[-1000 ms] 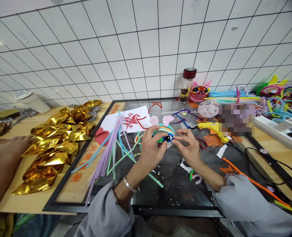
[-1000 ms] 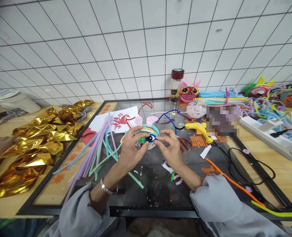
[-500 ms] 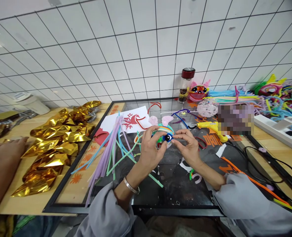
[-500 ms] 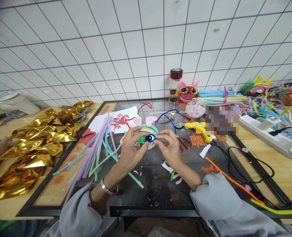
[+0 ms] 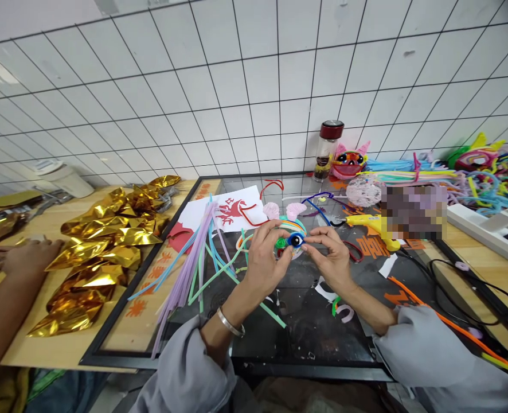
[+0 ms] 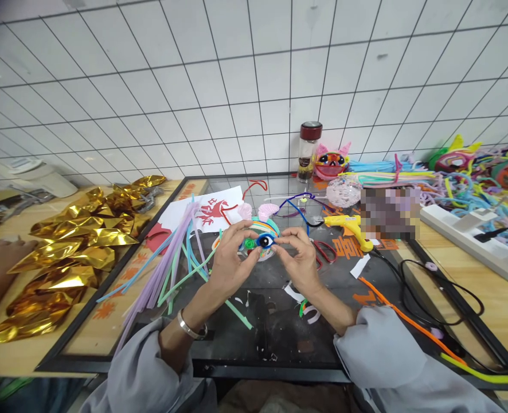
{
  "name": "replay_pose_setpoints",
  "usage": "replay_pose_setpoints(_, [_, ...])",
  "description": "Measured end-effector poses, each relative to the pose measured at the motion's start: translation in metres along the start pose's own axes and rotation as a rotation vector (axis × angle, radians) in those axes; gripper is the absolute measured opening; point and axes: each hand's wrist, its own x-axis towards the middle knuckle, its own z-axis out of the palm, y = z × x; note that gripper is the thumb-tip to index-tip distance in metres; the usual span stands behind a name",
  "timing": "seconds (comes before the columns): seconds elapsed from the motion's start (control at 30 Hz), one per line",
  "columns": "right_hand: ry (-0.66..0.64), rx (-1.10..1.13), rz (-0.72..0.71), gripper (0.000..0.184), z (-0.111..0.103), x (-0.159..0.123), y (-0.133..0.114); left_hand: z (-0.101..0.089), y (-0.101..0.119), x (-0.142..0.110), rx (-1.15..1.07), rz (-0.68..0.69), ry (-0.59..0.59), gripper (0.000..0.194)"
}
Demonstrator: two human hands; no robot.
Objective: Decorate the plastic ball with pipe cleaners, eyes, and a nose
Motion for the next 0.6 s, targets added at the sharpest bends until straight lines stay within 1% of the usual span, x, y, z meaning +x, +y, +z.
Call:
replay_pose_setpoints(0.3, [-0.007,0.0,0.019,0.008,0.0,-0.0006,-0.0003,-0.0003,0.0021,0.0012,0.014,0.0,0.005,0.018])
replay_pose_setpoints(0.6, [-0.021,-0.009,-0.025,0.005,-0.0002,-0.0018,0.0013,-0.0013,0.0025,0.001,0.01,0.004,0.024,0.016])
